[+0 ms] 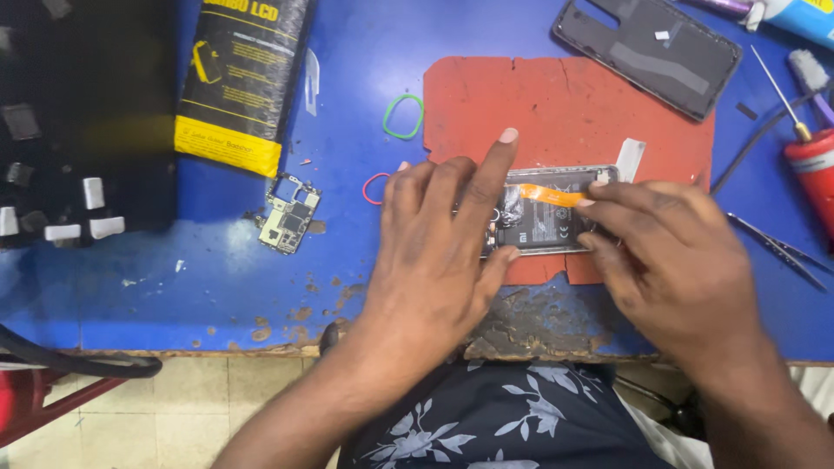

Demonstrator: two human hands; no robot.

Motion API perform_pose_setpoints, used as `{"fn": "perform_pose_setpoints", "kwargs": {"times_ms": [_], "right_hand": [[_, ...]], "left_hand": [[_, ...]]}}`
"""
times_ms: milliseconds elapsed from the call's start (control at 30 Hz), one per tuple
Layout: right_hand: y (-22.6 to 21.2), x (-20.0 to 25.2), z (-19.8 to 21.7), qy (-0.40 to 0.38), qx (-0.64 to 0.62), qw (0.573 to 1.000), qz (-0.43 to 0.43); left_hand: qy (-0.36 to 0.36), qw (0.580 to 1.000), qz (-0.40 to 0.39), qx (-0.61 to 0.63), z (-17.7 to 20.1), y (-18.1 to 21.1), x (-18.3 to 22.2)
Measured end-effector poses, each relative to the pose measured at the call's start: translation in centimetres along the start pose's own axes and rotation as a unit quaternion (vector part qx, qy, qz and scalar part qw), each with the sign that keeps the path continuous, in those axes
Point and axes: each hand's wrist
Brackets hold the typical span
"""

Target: The person disassembles a Redmi smartphone, removes the back cover, applies adhesive to the edges, and reassembles the device. They use rubber bands to secure the casing while the adhesive sets, then remove the bands and inspect the phone.

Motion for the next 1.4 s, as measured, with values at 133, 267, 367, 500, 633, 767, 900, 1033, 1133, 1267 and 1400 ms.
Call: {"fn": "perform_pose_setpoints", "kwargs": {"times_ms": [133,267,367,500,633,767,900,1033,1133,1267,1400], "right_hand": [[-0.5,-0.7,-0.1,0.013,0.005,1.000,-0.009],[-0.2,-0.3,-0.2,0.027,0.020,0.999,-0.018],[1.2,1.5,-0.7,0.038,0.022,0.999,-0.008],[4.3,5.3,0.0,0.086,0.011,0.992,-0.087],[7.8,7.4,1.4,0.159,-0.167,0.922,-0.311],[8.4,8.0,5.2,-0.002,0.061,0.961,-0.271],[7.3,8.0,5.4,-0.043,0.162,0.971,-0.170],[7.2,7.9,3.8,0.009,0.040,0.961,-0.274],[6.8,7.8,2.5,0.083,-0.155,0.936,-0.303],[4.3,7.8,1.1,0.132,-0.417,0.848,-0.300],[1.3,6.7,-0.9,0.083,-0.556,0.777,-0.282]], "left_hand": [[-0.037,0.999,0.009,0.023,1.1,-0.6,0.0],[-0.061,0.998,0.001,0.032,2.4,-1.2,-0.1],[-0.073,0.997,-0.001,0.035,2.7,-1.6,0.1],[-0.022,0.999,-0.012,0.035,3.3,-2.4,0.6],[0.118,0.993,0.028,-0.003,3.6,-2.5,1.6],[0.166,0.985,0.021,-0.041,3.1,-2.6,2.2],[0.180,0.983,0.003,-0.042,2.4,-3.0,2.5],[0.173,0.982,-0.038,-0.067,2.1,-3.4,2.9],[0.168,0.984,-0.038,-0.051,2.3,-3.6,3.1],[0.143,0.989,-0.034,-0.008,2.0,-3.2,2.6],[0.134,0.989,-0.027,0.049,1.6,-2.0,2.3]]}}
Point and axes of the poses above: each hand's wrist, its own x-axis away from the middle knuckle, its own z-axis out of the back of the hand, y = z × x, and after that the axes turned 2 degrees about y, right-handed
